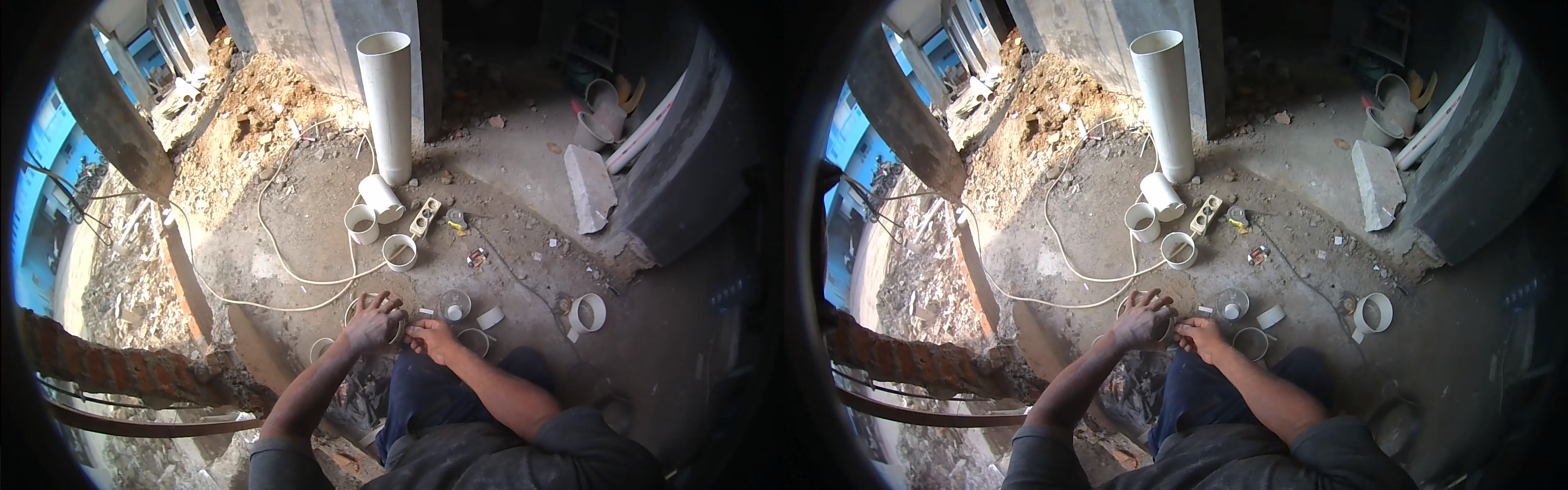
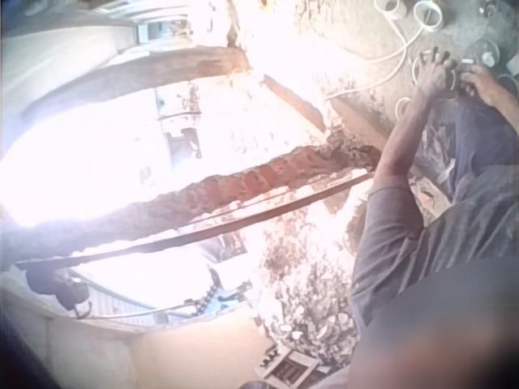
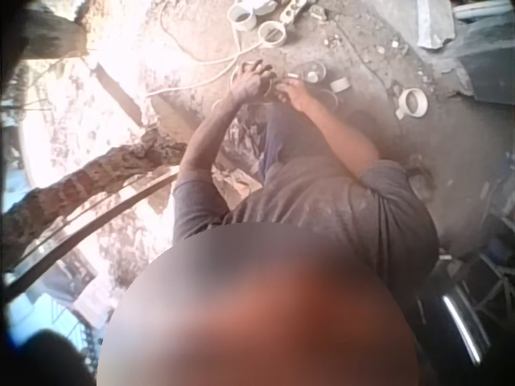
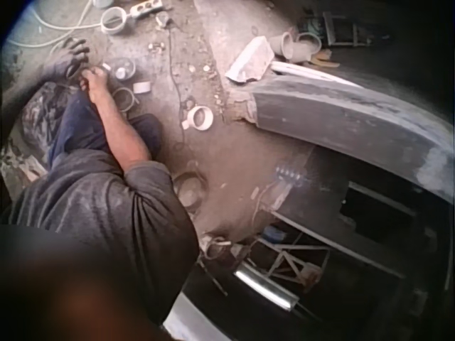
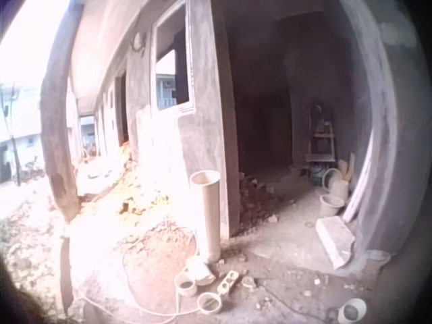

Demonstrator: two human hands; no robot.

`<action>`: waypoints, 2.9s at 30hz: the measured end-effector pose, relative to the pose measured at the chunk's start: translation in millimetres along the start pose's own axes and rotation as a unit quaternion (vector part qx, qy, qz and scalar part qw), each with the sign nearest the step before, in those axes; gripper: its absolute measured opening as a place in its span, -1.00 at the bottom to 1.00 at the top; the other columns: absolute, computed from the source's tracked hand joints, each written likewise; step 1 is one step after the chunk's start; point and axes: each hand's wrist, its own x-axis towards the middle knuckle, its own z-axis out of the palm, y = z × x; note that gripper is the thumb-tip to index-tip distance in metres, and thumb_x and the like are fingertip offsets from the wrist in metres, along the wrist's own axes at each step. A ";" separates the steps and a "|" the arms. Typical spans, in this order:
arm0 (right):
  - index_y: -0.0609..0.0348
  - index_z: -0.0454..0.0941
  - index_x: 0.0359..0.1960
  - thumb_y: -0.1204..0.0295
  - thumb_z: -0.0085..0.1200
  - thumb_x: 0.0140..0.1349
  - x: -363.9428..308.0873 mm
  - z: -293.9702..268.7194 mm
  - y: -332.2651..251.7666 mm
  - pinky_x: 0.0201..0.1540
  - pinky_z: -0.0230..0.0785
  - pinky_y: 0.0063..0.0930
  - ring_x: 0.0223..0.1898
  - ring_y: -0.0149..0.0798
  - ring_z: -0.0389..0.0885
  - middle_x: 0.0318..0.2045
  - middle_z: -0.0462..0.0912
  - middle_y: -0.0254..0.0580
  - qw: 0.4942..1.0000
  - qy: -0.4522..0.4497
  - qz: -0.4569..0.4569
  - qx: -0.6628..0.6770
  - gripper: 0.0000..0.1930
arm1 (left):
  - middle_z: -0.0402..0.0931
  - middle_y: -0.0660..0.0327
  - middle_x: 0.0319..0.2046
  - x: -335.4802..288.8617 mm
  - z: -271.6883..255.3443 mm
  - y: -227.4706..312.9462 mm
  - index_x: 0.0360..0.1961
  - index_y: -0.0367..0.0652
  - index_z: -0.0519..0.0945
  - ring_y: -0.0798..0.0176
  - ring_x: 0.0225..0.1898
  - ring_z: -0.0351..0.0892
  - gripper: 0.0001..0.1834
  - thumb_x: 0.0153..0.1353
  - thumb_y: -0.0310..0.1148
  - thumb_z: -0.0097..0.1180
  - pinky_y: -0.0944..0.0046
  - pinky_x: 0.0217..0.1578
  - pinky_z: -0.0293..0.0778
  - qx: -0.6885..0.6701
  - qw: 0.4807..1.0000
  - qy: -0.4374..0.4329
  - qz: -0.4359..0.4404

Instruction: The person sits on the floor and assembles white PVC pipes and fittings. They use pliers to adjust a rubber gasket inside a pipe and repeatedly align and press pipe sections together.

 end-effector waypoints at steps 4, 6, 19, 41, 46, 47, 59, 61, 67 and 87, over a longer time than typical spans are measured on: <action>0.20 0.53 -0.32 0.48 0.19 0.23 0.0 -0.9 -2.0 -0.55 0.39 -0.52 -0.55 -0.33 0.55 -0.47 0.64 -0.13 0.995 -0.005 0.059 0.079 -0.91 | 0.34 0.26 0.21 1.1 2.7 -1.7 0.09 0.18 0.52 -0.02 0.38 0.12 -0.24 -0.24 0.09 0.40 -0.42 0.25 0.03 -0.016 0.998 0.064 0.012; 0.20 0.52 -0.27 0.51 0.16 0.24 0.3 -1.2 -3.5 -0.53 0.41 -0.49 -0.53 -0.30 0.56 -0.44 0.63 -0.10 0.993 -0.017 0.070 0.088 -0.91 | 0.36 0.27 0.19 1.3 3.0 -0.9 0.04 0.19 0.55 -0.01 0.36 0.15 -0.29 -0.24 0.08 0.40 -0.41 0.24 0.03 -0.020 0.998 0.058 0.013; 0.29 0.64 -0.20 0.46 0.19 0.21 -40.4 3.1 6.6 -0.33 0.52 -0.38 -0.43 -0.25 0.66 -0.40 0.68 -0.17 0.897 0.039 -0.213 -0.385 -0.82 | 0.44 0.28 0.11 1.0 19.1 -4.9 -0.12 0.23 0.64 -0.01 0.31 0.22 -0.49 -0.21 0.00 0.37 -0.41 0.23 -0.02 -0.081 0.985 0.153 0.023; 0.15 0.52 -0.31 0.47 0.09 0.20 -38.5 3.6 -15.8 -0.16 0.49 -0.17 -0.22 0.00 0.64 -0.24 0.64 -0.09 0.668 -0.037 -0.457 -0.587 -0.93 | 0.42 0.35 0.14 0.0 19.6 -3.1 -0.05 0.25 0.60 0.01 0.36 0.15 -0.41 -0.23 -0.02 0.38 -0.43 0.28 -0.11 -0.096 0.988 0.119 -0.001; 0.23 0.52 -0.25 0.40 0.04 0.33 -7.0 -1.0 -25.1 -0.50 0.38 -0.50 -0.53 -0.39 0.56 -0.41 0.69 -0.20 0.914 -0.082 -0.179 -0.355 -0.86 | 0.43 0.33 0.12 1.1 22.0 -3.5 -0.07 0.21 0.60 -0.03 0.35 0.16 -0.41 -0.23 0.01 0.41 -0.43 0.27 -0.10 -0.094 0.987 0.127 0.002; 0.22 0.51 -0.23 0.40 0.04 0.33 -2.6 -3.2 -26.1 -0.55 0.34 -0.53 -0.55 -0.39 0.54 -0.41 0.68 -0.17 0.953 -0.078 -0.107 -0.273 -0.86 | 0.43 0.33 0.12 1.1 22.5 -3.4 -0.07 0.20 0.59 -0.03 0.35 0.17 -0.41 -0.22 0.02 0.41 -0.43 0.27 -0.10 -0.092 0.988 0.127 0.002; 0.23 0.56 -0.12 0.26 -0.01 0.39 -0.3 -7.3 -18.3 -0.72 0.18 -0.61 -0.68 -0.40 0.45 -0.53 0.59 -0.14 0.946 -0.111 0.204 -0.227 -0.73 | 0.46 0.33 0.08 0.9 21.8 -4.6 -0.11 0.21 0.60 -0.01 0.32 0.20 -0.46 -0.21 -0.02 0.40 -0.41 0.25 -0.07 -0.106 0.983 0.146 0.013; 0.24 0.59 -0.10 0.28 -0.01 0.39 -15.7 0.9 -20.0 -0.70 0.25 -0.59 -0.68 -0.40 0.48 -0.55 0.57 -0.16 0.947 -0.122 0.182 -0.234 -0.72 | 0.45 0.33 0.10 2.0 22.8 -5.1 -0.09 0.22 0.61 -0.02 0.33 0.19 -0.44 -0.21 0.01 0.39 -0.43 0.26 -0.08 -0.097 0.986 0.137 0.013; 0.27 0.62 -0.16 0.35 0.01 0.35 -41.9 22.1 -44.6 -0.67 0.34 -0.51 -0.68 -0.42 0.50 -0.64 0.53 -0.24 0.914 -0.123 0.014 -0.387 -0.76 | 0.42 0.33 0.16 2.9 28.4 -6.7 -0.03 0.24 0.60 0.00 0.37 0.13 -0.39 -0.22 0.02 0.40 -0.43 0.28 -0.14 -0.098 0.987 0.126 0.004; 0.21 0.61 0.01 0.46 0.02 0.30 -219.1 -98.4 -61.3 -0.51 0.43 -0.50 -0.53 -0.43 0.58 -0.55 0.59 -0.23 0.918 -0.052 -0.017 -0.393 -0.72 | 0.54 0.28 -0.10 11.4 21.1 10.6 -0.32 0.10 0.62 0.02 0.14 0.37 -0.57 -0.36 -0.28 0.41 -0.09 0.15 0.15 -0.062 0.971 0.227 0.040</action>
